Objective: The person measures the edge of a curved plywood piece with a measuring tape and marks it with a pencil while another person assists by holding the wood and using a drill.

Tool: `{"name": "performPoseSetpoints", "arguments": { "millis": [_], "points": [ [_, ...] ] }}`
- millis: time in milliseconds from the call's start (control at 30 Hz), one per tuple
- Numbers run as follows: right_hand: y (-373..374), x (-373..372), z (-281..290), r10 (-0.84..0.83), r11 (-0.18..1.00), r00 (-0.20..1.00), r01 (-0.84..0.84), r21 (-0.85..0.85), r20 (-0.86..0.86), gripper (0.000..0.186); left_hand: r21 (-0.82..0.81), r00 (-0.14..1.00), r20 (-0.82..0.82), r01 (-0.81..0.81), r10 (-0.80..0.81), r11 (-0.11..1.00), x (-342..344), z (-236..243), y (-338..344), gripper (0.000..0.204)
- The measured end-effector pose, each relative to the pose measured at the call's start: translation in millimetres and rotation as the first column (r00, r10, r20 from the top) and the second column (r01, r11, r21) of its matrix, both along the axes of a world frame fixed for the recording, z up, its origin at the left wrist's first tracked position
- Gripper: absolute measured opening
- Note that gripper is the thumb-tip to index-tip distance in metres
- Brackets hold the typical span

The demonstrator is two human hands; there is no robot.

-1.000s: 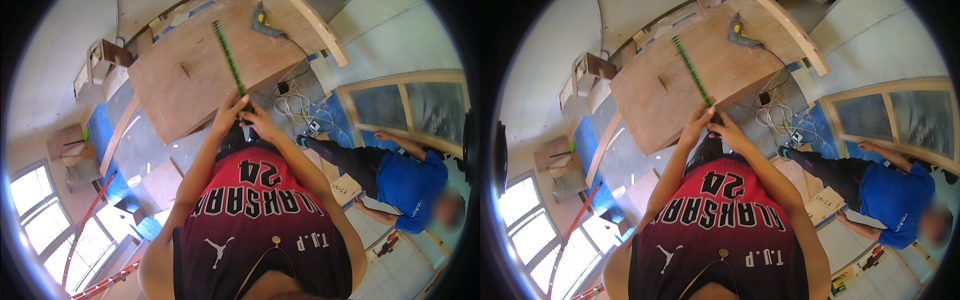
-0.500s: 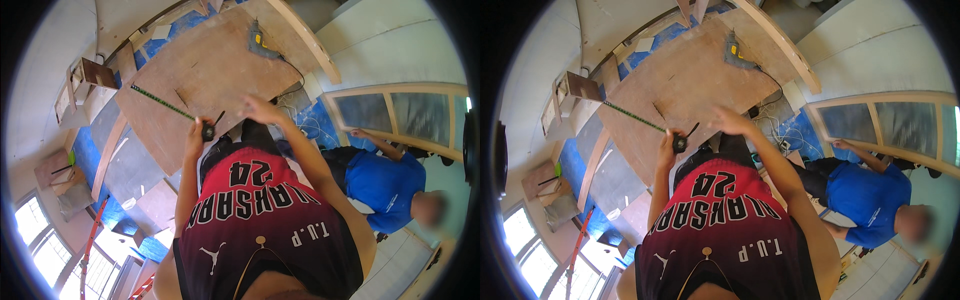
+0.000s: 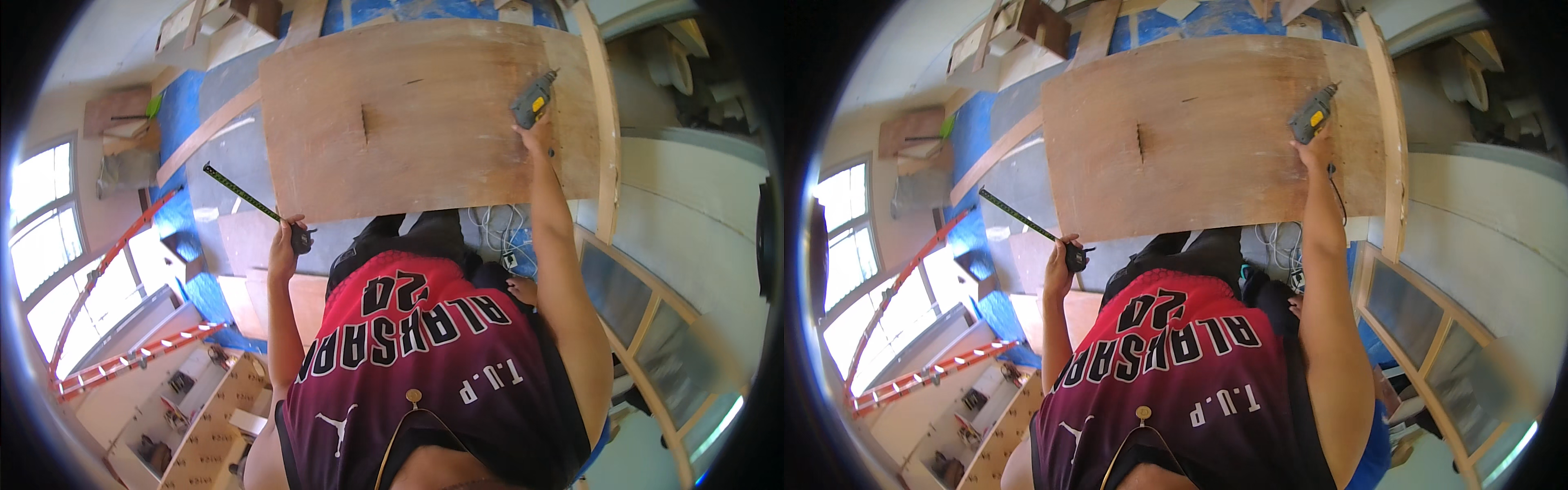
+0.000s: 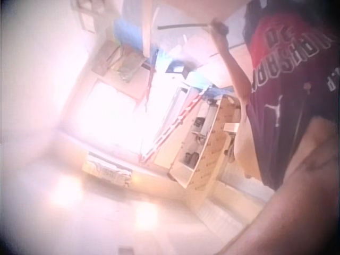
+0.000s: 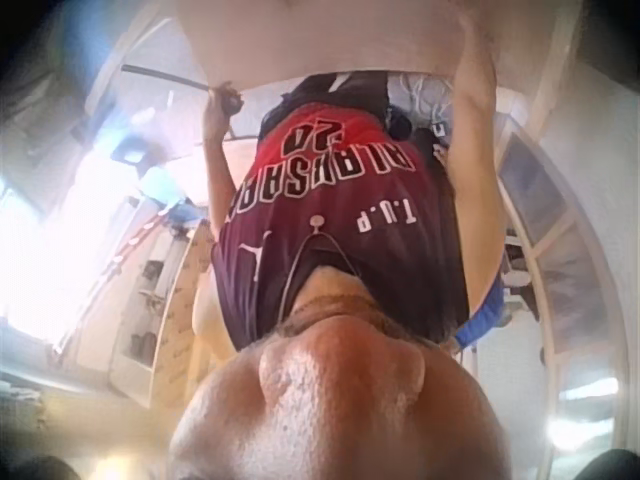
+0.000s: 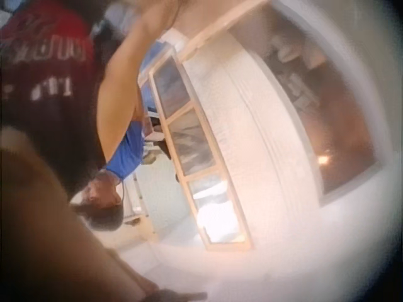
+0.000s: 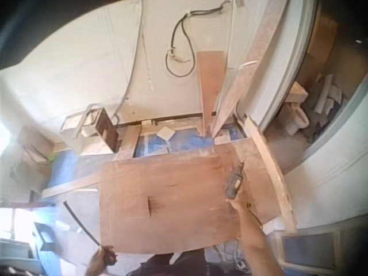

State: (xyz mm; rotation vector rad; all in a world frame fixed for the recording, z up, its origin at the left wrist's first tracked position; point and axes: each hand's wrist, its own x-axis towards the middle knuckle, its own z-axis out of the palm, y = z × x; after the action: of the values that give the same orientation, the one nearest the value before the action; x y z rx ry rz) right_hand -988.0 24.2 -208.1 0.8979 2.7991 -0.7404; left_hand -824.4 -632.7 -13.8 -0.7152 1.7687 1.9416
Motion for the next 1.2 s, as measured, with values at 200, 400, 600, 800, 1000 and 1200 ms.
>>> {"name": "performPoseSetpoints", "arguments": {
  "millis": [200,400,600,800,1000,1200],
  "points": [
    [-5,1,15,0.065,0.998,0.997,-0.066,-0.013,-0.037,0.098,-0.041,0.997,-0.022,-0.07,0.069,0.997,22,-24,-7,0.048],
    [-130,71,70,0.068,0.989,0.998,-0.069,-0.13,-0.013,0.097,-0.046,0.995,-0.012,-0.099,0.099,0.994,14,-27,12,0.046],
    [-170,163,77,0.463,0.881,0.886,-0.465,-0.086,-0.043,0.103,-0.133,0.982,0.023,0.191,-0.19,0.973,-17,-38,2,0.048],
    [-191,182,119,0.742,0.599,0.628,-0.778,-0.188,-0.234,0.104,-0.229,0.962,0.021,0.27,-0.273,0.935,-46,-40,-18,0.044],
    [-249,138,132,0.936,0.165,0.16,-0.986,-0.013,-0.314,0.106,-0.214,0.973,0.013,0.228,-0.231,0.95,-63,-36,-37,0.043],
    [-314,98,70,0.979,-0.079,-0.105,-0.985,0.15,-0.176,0.102,-0.216,0.972,0.032,0.236,-0.234,0.948,-74,-47,-39,0.037]
  ]
}}
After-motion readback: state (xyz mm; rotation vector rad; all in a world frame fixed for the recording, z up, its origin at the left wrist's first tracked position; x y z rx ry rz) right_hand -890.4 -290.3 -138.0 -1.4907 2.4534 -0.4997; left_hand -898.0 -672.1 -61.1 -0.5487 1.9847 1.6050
